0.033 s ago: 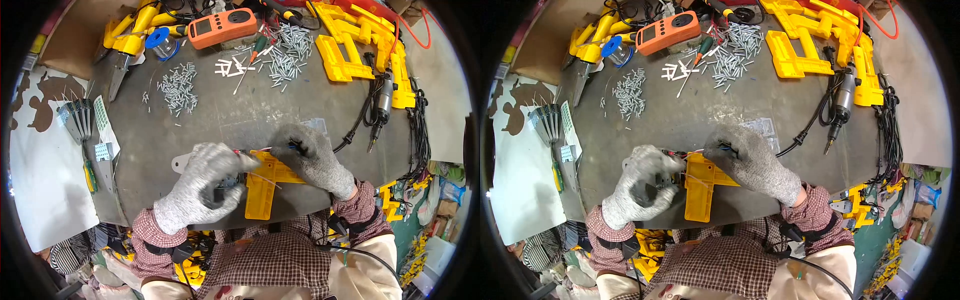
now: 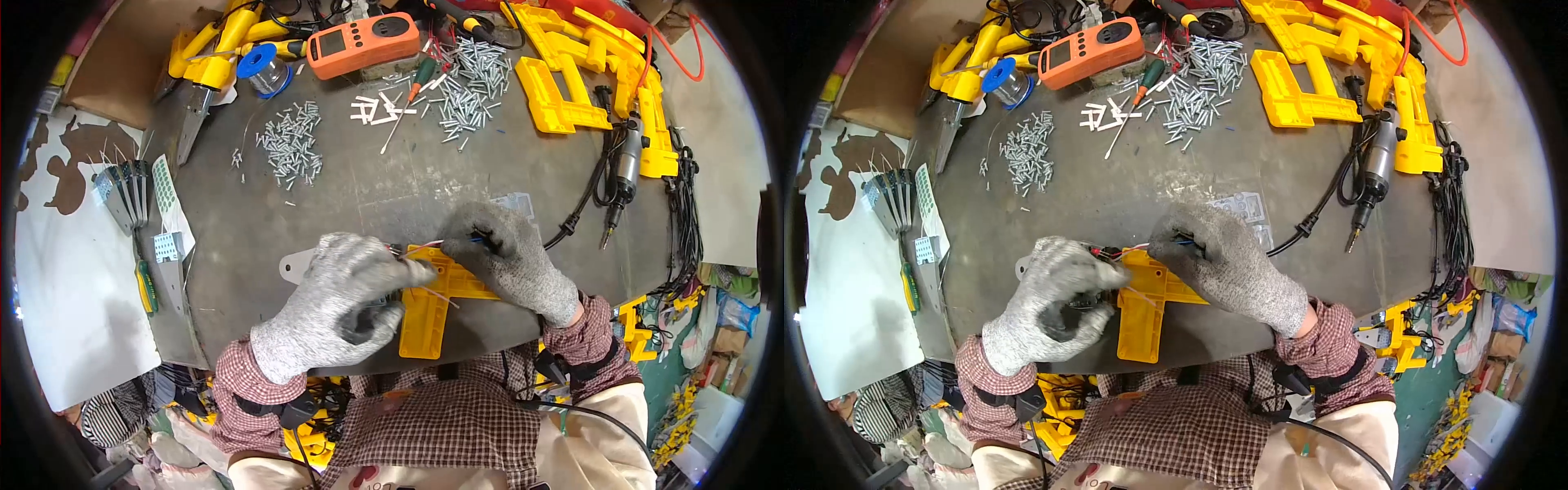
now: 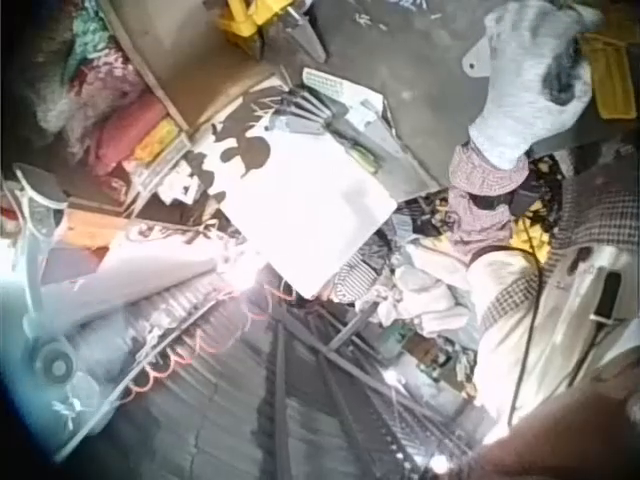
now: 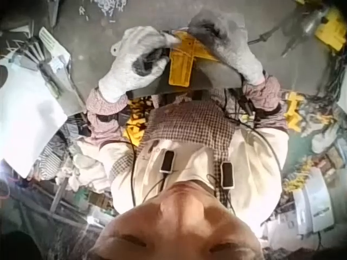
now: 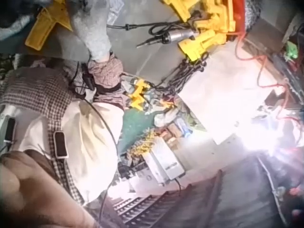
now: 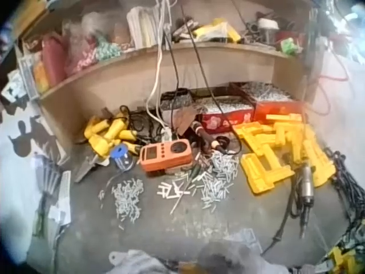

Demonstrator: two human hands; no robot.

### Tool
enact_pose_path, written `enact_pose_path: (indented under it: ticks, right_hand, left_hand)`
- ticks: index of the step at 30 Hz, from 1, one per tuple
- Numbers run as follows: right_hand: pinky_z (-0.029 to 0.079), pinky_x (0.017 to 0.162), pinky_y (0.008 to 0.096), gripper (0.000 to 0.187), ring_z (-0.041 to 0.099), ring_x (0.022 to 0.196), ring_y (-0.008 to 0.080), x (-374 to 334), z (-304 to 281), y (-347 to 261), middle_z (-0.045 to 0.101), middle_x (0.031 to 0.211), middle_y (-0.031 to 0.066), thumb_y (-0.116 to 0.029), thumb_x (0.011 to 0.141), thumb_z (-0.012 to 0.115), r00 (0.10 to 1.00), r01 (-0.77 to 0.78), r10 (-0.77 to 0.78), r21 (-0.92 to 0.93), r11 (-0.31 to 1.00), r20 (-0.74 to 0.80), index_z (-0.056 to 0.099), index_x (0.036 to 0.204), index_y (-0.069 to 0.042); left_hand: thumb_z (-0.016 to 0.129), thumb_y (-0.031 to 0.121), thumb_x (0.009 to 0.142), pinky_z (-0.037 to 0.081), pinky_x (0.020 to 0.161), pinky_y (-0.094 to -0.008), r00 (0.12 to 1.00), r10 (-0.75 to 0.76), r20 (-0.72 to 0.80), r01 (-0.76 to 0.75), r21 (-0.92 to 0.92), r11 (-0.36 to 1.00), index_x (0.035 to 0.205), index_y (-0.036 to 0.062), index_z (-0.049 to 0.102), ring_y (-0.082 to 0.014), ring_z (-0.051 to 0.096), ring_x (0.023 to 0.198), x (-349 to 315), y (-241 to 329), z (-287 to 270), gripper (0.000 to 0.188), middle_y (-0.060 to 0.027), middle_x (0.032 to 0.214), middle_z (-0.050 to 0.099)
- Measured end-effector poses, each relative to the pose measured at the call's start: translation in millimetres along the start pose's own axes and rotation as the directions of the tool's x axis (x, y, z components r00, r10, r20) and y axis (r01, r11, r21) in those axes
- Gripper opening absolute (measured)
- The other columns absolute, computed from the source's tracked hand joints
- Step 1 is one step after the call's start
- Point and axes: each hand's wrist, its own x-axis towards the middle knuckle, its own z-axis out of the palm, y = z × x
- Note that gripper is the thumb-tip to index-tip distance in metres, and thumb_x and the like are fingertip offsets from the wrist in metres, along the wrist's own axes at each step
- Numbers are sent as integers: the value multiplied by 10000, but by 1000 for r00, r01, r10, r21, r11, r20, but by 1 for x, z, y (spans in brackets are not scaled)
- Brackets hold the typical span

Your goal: Assembling and soldering electronic components into plastic housings using various hand tools.

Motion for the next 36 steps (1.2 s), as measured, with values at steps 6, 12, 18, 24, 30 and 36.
enact_pose_path:
  ticks: [6, 12, 18, 24, 30, 36]
  right_hand:
    - [518, 722, 373, 167, 670, 812, 280, -2, 0, 4, 669, 882, 142, -174, 962, 656, 1000, 17, -17, -46, 999, -6, 677, 1060, -40]
    - [527, 726, 369, 184, 667, 808, 262, -4, 2, -5, 661, 886, 146, -155, 954, 658, 995, -99, 99, 30, 995, 3, 701, 1097, -47]
    - [551, 736, 346, 187, 675, 897, 220, -18, -38, -52, 671, 1067, 99, -58, 905, 670, 990, 68, -110, -390, 918, -85, 708, 1085, -25]
    - [562, 757, 387, 229, 688, 842, 352, -21, -3, -52, 672, 975, 173, -115, 835, 715, 994, 106, -78, -447, 888, 80, 697, 1025, 13]
    - [563, 772, 322, 230, 711, 923, 185, -17, -21, -18, 704, 1010, 90, -86, 969, 628, 997, -68, 69, 24, 997, -30, 620, 1192, -31]
    - [567, 755, 325, 212, 716, 891, 198, -10, -2, -11, 706, 977, 115, -101, 985, 609, 974, -208, 191, 143, 968, 124, 609, 1180, -16]
  left_hand:
    - [793, 131, 705, 418, 867, -430, 982, 133, 131, -154, 168, 974, 1023, 169, 738, -237, 597, 886, 4, -2, 2, 326, -6, 872, 617]
    - [717, 249, 721, 436, 951, -452, 977, 211, 2, -186, 482, 856, 991, 231, 739, -224, 623, 988, 3, 14, 25, 272, 27, 962, 658]
    - [707, 204, 760, 443, 925, -482, 1000, 15, -21, -5, 438, 899, 1061, 170, 736, -249, 602, 1086, -4, 11, 41, 304, -8, 1032, 708]
    - [764, 2, 802, 498, 873, -407, 950, -222, -218, 189, -161, 969, 1092, 50, 638, -267, 646, 988, 2, 6, 46, 320, -84, 1052, 674]
    - [700, -49, 892, 580, 890, -286, 944, -267, -194, 211, -266, 941, 1227, 2, 508, -160, 679, 1042, -3, 5, 51, 389, -109, 1141, 625]
    - [683, -62, 894, 566, 928, -302, 912, -367, -183, 205, -572, 794, 1217, -11, 517, -182, 673, 1092, 2, 7, 48, 367, -98, 1165, 617]
